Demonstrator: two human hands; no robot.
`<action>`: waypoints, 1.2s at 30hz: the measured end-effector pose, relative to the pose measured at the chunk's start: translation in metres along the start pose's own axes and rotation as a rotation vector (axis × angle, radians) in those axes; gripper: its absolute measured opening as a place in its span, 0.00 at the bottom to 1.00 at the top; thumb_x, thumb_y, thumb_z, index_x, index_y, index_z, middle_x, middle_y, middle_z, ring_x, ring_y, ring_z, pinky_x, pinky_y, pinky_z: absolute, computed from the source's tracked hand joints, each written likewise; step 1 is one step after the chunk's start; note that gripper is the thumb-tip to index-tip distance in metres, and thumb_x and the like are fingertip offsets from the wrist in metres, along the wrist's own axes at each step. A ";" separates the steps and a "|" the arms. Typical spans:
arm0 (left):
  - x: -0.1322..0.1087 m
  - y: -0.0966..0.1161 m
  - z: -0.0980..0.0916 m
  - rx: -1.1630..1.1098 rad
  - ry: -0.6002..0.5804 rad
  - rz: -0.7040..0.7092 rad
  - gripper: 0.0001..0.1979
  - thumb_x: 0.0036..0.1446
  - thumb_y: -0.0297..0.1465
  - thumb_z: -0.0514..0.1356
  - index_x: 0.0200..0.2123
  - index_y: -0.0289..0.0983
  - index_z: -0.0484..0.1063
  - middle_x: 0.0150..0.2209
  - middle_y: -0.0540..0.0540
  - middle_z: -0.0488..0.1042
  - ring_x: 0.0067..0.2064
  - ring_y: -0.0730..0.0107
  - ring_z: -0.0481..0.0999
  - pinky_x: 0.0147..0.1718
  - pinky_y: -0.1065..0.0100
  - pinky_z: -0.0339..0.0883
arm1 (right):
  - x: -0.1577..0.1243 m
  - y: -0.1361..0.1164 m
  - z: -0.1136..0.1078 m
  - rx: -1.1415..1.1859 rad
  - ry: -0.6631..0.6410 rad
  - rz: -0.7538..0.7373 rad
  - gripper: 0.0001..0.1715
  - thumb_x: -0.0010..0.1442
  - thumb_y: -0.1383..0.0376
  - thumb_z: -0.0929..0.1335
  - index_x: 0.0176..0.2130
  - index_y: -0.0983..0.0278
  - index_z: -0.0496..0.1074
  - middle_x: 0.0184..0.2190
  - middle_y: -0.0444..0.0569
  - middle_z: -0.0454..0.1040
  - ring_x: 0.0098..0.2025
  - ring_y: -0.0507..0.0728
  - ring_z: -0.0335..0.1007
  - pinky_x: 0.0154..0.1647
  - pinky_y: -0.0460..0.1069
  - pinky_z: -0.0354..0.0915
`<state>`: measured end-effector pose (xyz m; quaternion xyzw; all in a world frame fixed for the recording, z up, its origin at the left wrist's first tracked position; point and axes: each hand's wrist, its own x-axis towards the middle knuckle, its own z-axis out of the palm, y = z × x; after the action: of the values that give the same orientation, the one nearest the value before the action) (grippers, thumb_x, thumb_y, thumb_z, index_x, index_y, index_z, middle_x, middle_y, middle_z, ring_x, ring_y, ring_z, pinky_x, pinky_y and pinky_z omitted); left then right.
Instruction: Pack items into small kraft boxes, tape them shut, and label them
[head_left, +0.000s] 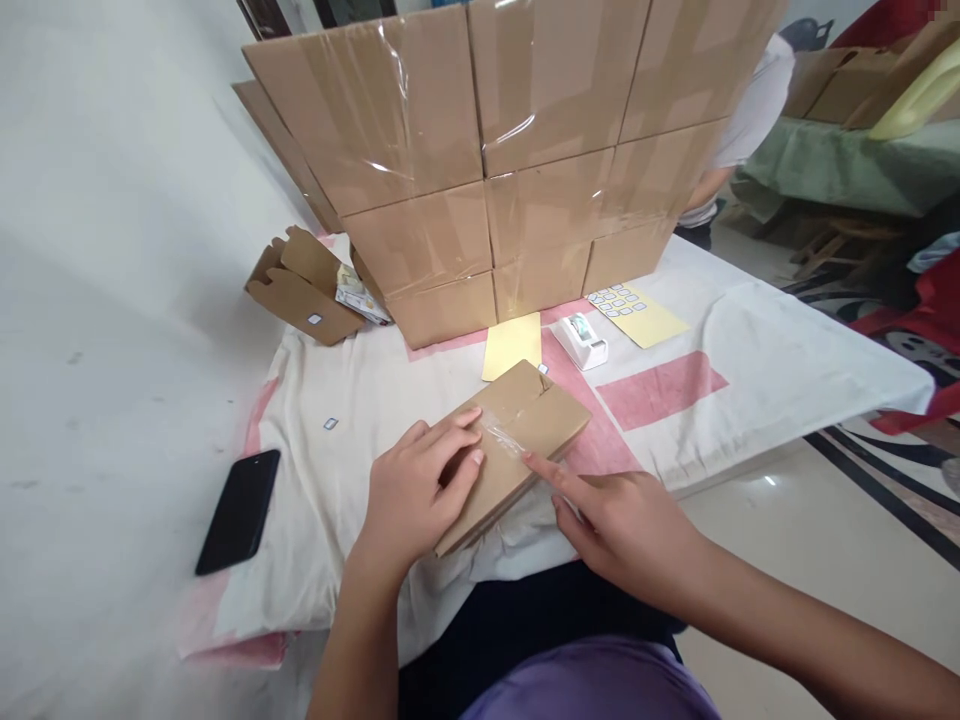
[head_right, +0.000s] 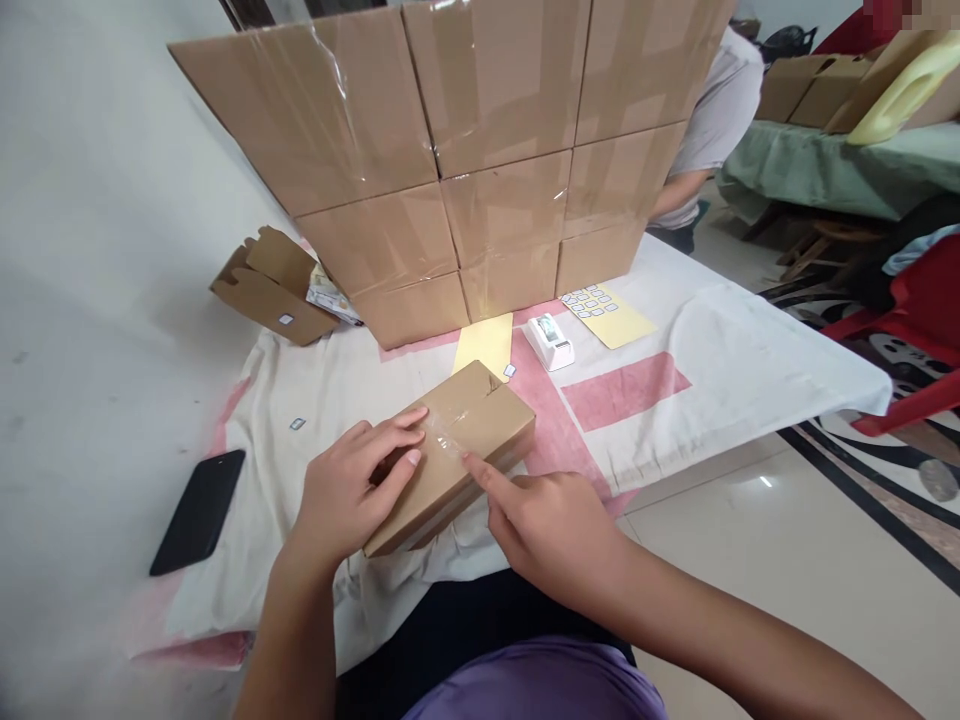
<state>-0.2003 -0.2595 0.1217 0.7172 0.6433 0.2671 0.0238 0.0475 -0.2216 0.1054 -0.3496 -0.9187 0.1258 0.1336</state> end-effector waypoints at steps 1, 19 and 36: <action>0.000 -0.001 0.000 -0.006 -0.005 0.007 0.07 0.66 0.35 0.56 0.43 0.47 0.75 0.57 0.59 0.77 0.38 0.70 0.75 0.37 0.64 0.71 | -0.001 0.003 -0.004 0.096 -0.015 0.020 0.31 0.67 0.65 0.61 0.68 0.60 0.66 0.21 0.44 0.75 0.20 0.54 0.67 0.24 0.48 0.52; -0.001 -0.008 0.004 0.026 -0.022 0.034 0.09 0.67 0.39 0.56 0.48 0.48 0.71 0.57 0.59 0.77 0.40 0.69 0.77 0.35 0.66 0.71 | 0.122 0.274 -0.013 -0.055 0.288 0.780 0.20 0.60 0.63 0.67 0.50 0.59 0.81 0.48 0.57 0.74 0.50 0.66 0.68 0.50 0.57 0.63; -0.002 -0.010 0.004 -0.005 -0.016 0.010 0.11 0.65 0.40 0.57 0.50 0.48 0.72 0.57 0.53 0.77 0.37 0.68 0.78 0.35 0.64 0.74 | 0.166 0.307 0.032 -0.168 0.328 0.763 0.18 0.64 0.56 0.65 0.45 0.64 0.76 0.47 0.58 0.76 0.49 0.67 0.69 0.49 0.57 0.62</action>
<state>-0.2081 -0.2585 0.1138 0.7225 0.6388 0.2628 0.0293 0.1044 0.1080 0.0015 -0.6897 -0.6971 0.0336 0.1928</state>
